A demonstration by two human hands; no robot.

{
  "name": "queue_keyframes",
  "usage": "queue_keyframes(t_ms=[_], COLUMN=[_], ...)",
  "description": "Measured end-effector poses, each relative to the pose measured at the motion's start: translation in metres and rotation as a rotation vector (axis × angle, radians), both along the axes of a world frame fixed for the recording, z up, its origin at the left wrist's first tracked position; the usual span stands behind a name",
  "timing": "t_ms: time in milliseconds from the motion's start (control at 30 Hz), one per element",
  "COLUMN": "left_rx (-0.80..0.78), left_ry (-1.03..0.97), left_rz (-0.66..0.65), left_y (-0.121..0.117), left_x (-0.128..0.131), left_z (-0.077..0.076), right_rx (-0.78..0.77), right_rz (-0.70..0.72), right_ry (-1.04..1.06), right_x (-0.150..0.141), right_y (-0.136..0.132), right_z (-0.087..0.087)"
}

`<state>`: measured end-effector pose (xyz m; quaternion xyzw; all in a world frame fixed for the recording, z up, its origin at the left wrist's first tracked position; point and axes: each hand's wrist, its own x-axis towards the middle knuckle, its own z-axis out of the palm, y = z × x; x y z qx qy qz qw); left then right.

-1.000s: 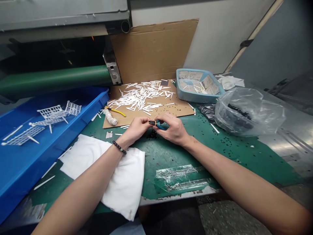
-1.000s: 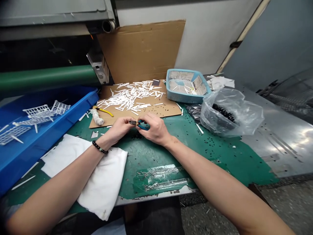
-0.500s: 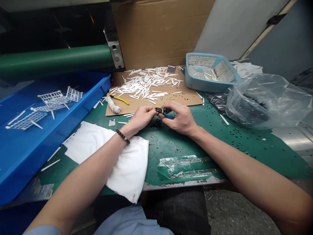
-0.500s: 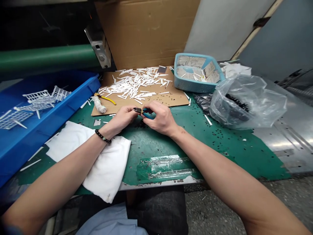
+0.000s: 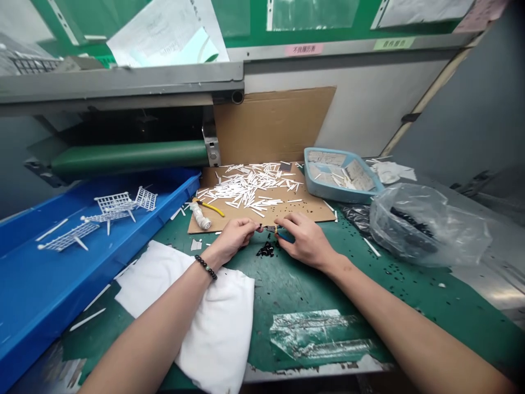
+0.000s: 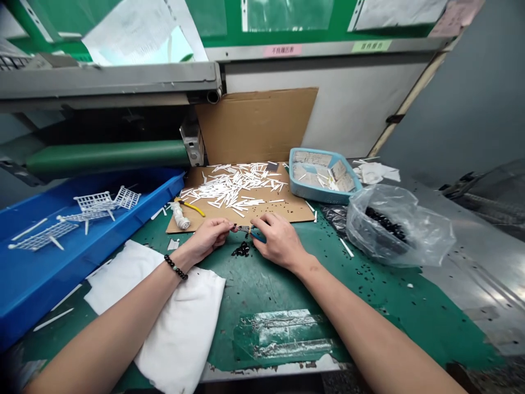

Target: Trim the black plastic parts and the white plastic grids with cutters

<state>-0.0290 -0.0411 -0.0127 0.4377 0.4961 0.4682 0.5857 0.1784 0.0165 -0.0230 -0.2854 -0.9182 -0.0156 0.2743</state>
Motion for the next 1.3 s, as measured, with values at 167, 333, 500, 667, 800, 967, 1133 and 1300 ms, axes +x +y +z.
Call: queue_keyframes(t_ms=[167, 333, 500, 667, 800, 967, 1133, 1300], left_rx=[-0.002, 0.004, 0.033, 0.045, 0.088, 0.131, 0.059, 0.065], left_ry=[0.039, 0.072, 0.121, 0.208, 0.316, 0.392, 0.365, 0.305], left_rz=[0.021, 0.045, 0.080, 0.096, 0.083, 0.060, 0.077, 0.095], left_y=[-0.001, 0.000, 0.000, 0.000, -0.001, -0.001, 0.000, 0.000], left_x=[0.002, 0.005, 0.007, 0.008, 0.007, 0.007, 0.007, 0.007], left_z=[0.002, -0.001, -0.002, -0.001, -0.001, -0.002, 0.001, 0.002], right_rx=[0.029, 0.033, 0.047, 0.049, 0.048, 0.043, 0.049, 0.077], right_rz=[-0.073, -0.131, -0.161, -0.157, -0.152, -0.169, -0.188, -0.184], right_ry=[-0.089, -0.132, -0.114, -0.158, -0.217, -0.270, -0.264, -0.265], right_x=[-0.001, -0.005, -0.006, -0.007, -0.007, -0.006, -0.006, -0.008], right_y=[-0.004, -0.009, -0.011, -0.012, -0.012, -0.014, -0.015, -0.015], right_z=[0.001, 0.001, 0.000, 0.001, 0.002, 0.002, 0.003, 0.004])
